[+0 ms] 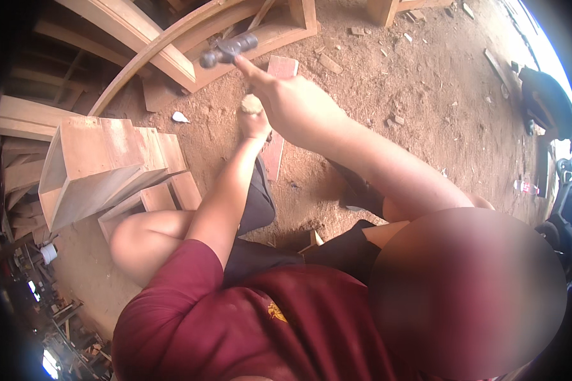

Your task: The person sits on the floor in a workshop and uses a hammer and chisel to carve a rectangular recess into a small wooden block. They repeatedly strike the chisel to remove wood chips and deepen the cut.

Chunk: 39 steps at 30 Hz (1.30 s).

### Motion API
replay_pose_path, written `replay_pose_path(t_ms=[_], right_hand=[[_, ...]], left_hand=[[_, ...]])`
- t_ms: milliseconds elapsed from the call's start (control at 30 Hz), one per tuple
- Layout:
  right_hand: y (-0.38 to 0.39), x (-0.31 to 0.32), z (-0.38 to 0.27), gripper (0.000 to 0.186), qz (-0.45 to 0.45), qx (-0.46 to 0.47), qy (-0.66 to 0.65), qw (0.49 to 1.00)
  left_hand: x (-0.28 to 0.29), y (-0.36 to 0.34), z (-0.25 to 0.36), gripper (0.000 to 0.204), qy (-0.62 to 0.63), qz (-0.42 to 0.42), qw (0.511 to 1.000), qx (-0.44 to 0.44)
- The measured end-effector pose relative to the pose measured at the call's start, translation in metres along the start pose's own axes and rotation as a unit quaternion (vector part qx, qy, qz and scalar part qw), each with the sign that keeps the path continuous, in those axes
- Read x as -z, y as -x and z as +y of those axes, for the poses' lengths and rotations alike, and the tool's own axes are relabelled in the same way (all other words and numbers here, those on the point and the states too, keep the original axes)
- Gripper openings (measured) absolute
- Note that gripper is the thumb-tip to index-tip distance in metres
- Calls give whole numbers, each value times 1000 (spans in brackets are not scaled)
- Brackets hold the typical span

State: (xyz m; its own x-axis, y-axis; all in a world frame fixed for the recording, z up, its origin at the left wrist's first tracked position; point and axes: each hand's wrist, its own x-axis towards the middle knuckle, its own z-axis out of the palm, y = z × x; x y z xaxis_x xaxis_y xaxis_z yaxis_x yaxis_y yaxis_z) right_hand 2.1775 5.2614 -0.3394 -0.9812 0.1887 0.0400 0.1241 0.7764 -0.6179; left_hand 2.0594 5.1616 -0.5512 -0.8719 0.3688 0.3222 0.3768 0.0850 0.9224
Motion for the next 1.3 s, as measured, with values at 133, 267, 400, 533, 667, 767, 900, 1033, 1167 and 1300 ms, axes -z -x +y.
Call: replay_pose_path(t_ms=[133,267,400,533,667,767,900,1033,1167,1300], right_hand=[[-8,28,-12,58,31,-5,-34,999],[-12,33,-17,57,19,-33,-49,998],[-10,27,-17,55,28,-7,-53,998],[-7,29,-18,54,21,13,-52,998],[-8,33,-21,54,17,7,-56,998],[-9,35,-22,53,7,-6,-63,998],[-12,34,-22,52,16,-1,-65,998],[-13,34,-20,52,5,-9,-60,998],[-13,34,-21,51,9,-1,-60,998],[-12,35,-25,51,19,0,-62,998]], left_hand=[[3,-28,10,15,10,4,1000,24],[1,-29,12,16,23,8,1000,20],[1,-26,6,15,28,15,1000,0],[3,-28,8,11,17,19,999,-32],[2,-28,17,11,-9,-7,1000,-19],[1,-27,21,12,2,3,1000,-14],[2,-29,20,13,7,25,999,-25],[3,-31,18,15,-7,23,999,-21],[0,-33,17,14,30,54,998,2],[-5,-30,15,13,48,34,998,-4]])
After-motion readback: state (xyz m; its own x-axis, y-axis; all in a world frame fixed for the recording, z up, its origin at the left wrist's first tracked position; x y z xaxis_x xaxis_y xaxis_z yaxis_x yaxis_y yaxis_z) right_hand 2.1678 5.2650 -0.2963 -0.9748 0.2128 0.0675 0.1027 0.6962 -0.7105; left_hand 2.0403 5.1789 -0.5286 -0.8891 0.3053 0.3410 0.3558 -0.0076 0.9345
